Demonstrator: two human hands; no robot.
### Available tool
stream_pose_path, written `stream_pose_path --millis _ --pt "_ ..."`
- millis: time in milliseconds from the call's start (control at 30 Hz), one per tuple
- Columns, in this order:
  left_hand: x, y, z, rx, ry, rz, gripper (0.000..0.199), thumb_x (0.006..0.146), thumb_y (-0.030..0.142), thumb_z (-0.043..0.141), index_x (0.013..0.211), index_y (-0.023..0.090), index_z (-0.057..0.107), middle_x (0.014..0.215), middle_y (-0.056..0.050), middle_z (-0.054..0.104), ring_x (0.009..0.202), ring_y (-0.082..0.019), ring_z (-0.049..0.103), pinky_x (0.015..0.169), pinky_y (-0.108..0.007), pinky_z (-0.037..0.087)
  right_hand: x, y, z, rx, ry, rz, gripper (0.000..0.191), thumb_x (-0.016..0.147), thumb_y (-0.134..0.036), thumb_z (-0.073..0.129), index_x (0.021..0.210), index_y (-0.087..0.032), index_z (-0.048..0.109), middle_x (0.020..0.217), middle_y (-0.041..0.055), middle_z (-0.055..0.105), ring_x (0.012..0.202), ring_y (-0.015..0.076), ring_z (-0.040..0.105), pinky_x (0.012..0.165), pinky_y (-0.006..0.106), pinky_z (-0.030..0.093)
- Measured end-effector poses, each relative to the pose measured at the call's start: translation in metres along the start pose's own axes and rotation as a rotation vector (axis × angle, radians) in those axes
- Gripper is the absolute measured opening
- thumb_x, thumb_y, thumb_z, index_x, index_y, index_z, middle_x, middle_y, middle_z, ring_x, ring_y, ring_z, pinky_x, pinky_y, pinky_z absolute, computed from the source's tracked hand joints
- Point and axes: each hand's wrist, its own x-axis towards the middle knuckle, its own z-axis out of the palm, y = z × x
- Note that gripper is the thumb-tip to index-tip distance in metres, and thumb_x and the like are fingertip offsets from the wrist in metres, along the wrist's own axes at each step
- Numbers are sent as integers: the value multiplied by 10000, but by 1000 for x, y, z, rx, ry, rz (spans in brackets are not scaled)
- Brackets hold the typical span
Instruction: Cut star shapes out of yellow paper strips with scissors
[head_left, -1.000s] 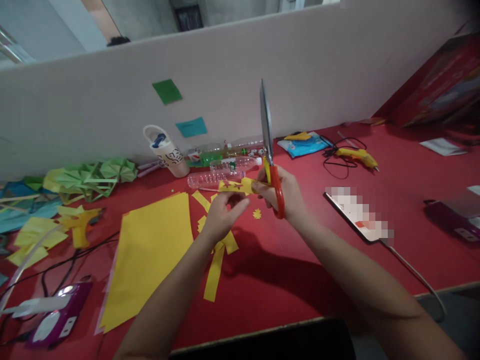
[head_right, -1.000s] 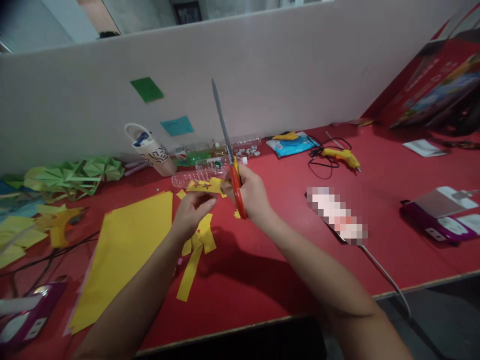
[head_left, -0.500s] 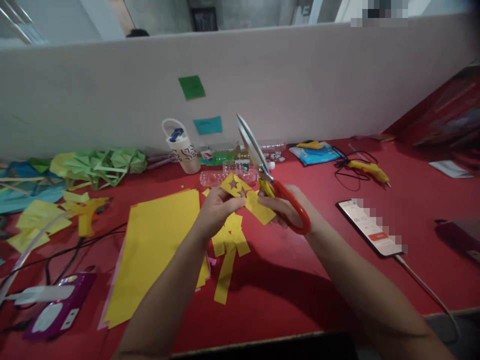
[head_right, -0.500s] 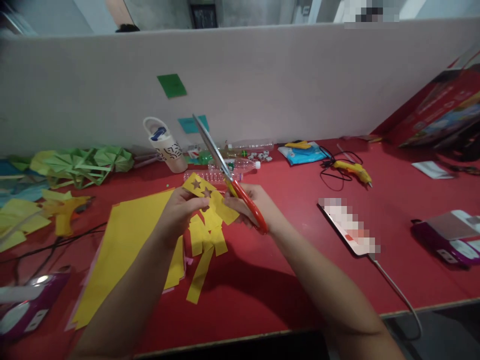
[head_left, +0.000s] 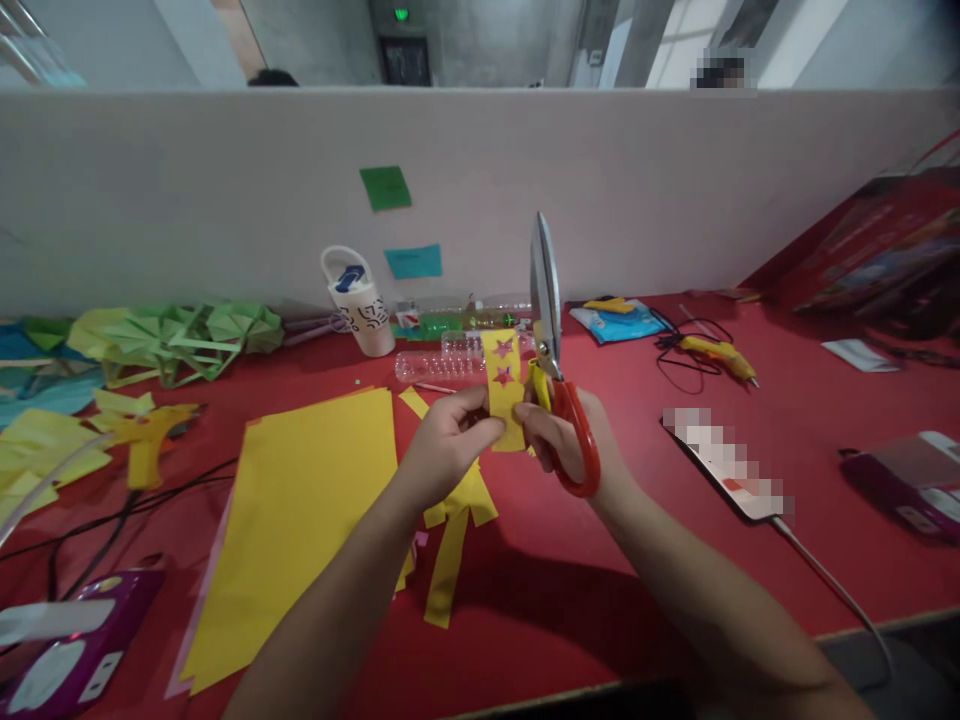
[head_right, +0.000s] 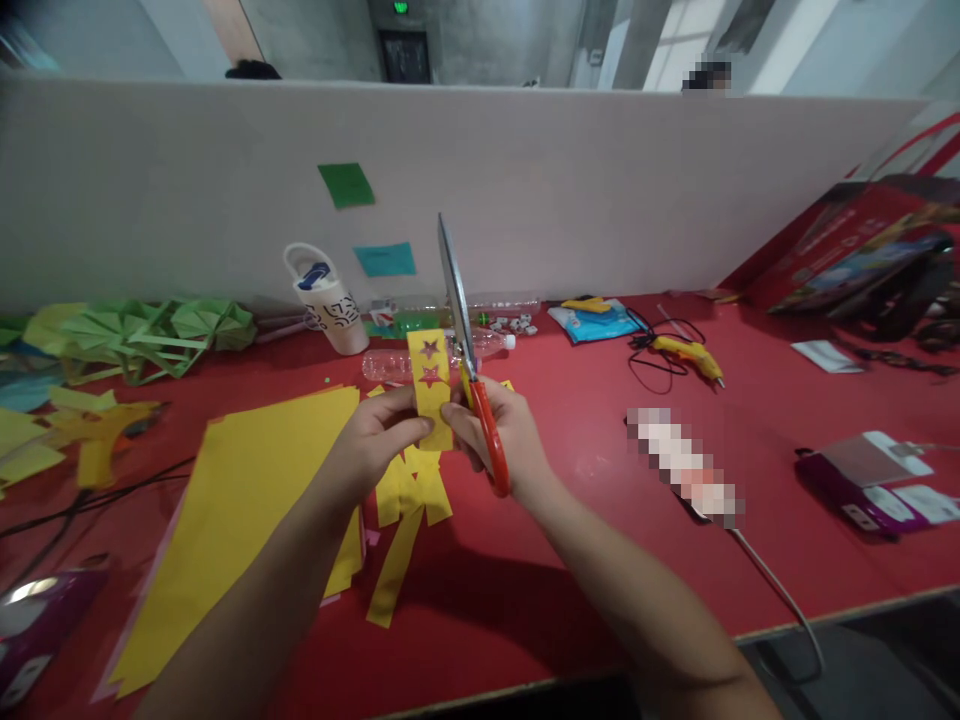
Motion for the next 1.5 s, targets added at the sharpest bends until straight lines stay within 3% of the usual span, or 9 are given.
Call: stream_pose_path --millis 133,233,433,600,733,833,1000,1267,1500 --pt "-2 -1 -4 -31 -28 -93 65 628 212 576 655 165 612 634 20 568 619 -114 506 633 -266 429 -1 2 -2 8 11 -26 142 691 -320 609 697 -208 522 384 -105 458 288 65 369 357 227 371" --pt "-2 -1 -1 -94 -6 -117 77 655 231 594 699 168 596 682 10 610 612 -114 552 594 -252 443 -2 0 -1 -4 49 -43 101 698 -290 579 689 -215 512 388 -106 451 296 71 382 371 234 384" --pt "-3 1 8 -272 -25 -230 162 785 301 585 726 191 482 590 37 601 417 -97 569 436 -222 429 -2 2 -3 -83 74 -96 150 750 -286 571 655 -235 465 410 -93 423 333 92 405 372 236 363" --pt "-2 5 -6 -259 109 -91 130 821 290 603 842 182 533 554 59 606 406 -67 555 422 -177 413 -1 10 -21 -122 -97 -109 254 803 -451 600 751 -212 528 505 -84 435 380 85 371 486 281 433" --pt "1 16 -16 -271 232 21 163 780 276 639 818 180 513 585 36 653 456 -83 599 426 -173 427 -2 9 -33 -263 -276 -123 466 718 -625 670 887 -209 543 681 -26 503 593 144 463 539 273 397" --pt "2 25 -17 -291 316 71 172 767 277 632 810 189 490 542 47 636 411 -88 581 395 -175 412 -4 6 -34 -367 -397 -56 506 755 -687 613 877 -204 526 664 -35 459 579 133 404 524 261 350" --pt "-4 31 -20 -271 355 121 161 785 288 614 809 195 486 536 56 635 382 -80 574 361 -155 382 -10 6 -31 -390 -512 -15 525 776 -717 566 815 -199 491 642 -44 416 555 116 353 500 249 303" --pt "-9 31 -24 -192 317 100 136 808 271 610 811 191 500 559 43 663 371 -75 580 348 -145 370 -16 8 -27 -316 -567 10 375 838 -558 576 784 -201 474 677 -29 451 553 106 375 474 235 305" --pt "-14 33 -27 -267 475 204 116 857 286 552 817 209 475 499 66 603 336 -71 520 331 -160 357 -14 6 -16 -242 -582 -34 390 878 -579 527 782 -207 456 642 -38 433 511 96 369 460 239 304"
